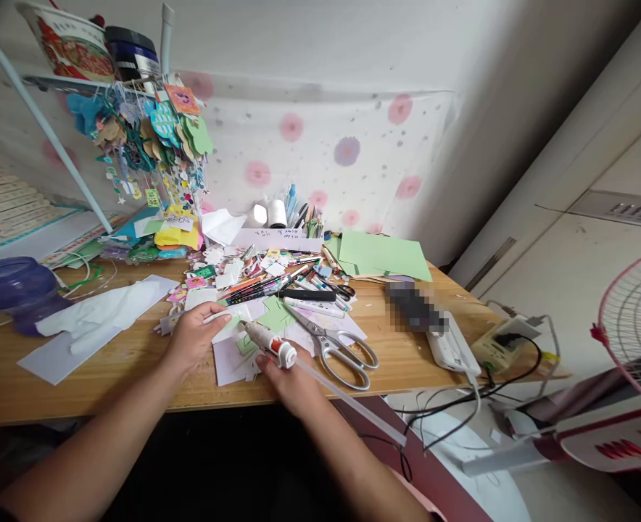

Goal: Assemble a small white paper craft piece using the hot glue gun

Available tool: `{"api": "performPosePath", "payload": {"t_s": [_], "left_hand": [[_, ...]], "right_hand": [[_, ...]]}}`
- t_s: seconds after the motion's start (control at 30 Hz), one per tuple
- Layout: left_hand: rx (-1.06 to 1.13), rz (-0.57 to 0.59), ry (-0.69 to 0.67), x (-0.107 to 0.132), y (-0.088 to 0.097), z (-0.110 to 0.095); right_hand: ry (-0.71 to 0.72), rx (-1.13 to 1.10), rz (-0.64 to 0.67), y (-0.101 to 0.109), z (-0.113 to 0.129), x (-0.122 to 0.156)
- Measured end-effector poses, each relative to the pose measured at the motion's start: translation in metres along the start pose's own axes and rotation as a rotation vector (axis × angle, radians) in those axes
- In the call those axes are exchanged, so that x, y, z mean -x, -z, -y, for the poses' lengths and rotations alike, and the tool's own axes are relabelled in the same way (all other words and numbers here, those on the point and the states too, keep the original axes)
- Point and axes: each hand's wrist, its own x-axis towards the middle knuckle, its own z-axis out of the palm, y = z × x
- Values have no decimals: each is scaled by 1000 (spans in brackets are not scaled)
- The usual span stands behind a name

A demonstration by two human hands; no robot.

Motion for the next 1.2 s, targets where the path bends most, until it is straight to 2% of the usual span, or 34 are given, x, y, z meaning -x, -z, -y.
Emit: {"api": "performPosePath", "payload": {"t_s": [0.27,0.47,0.6,0.83,1.0,1.1,1.2], "left_hand": [[106,12,25,-1,1,4],[185,28,64,1,1,0],[198,39,75,1,1,0],[219,36,137,1,2,-1],[219,36,202,2,1,-3],[188,41,250,2,1,-5],[98,18,258,1,1,-4]], "right_hand": [[-14,-19,-2,1,-1,-1],[-25,-213,6,3,1,2],[-74,-335,-33,7,1,6],[-200,-391,-128,19,-8,14],[-167,-307,-70,50,-6,12],[-177,-271,-57,82,-11,9],[-214,-223,-99,116,-25,7]]}}
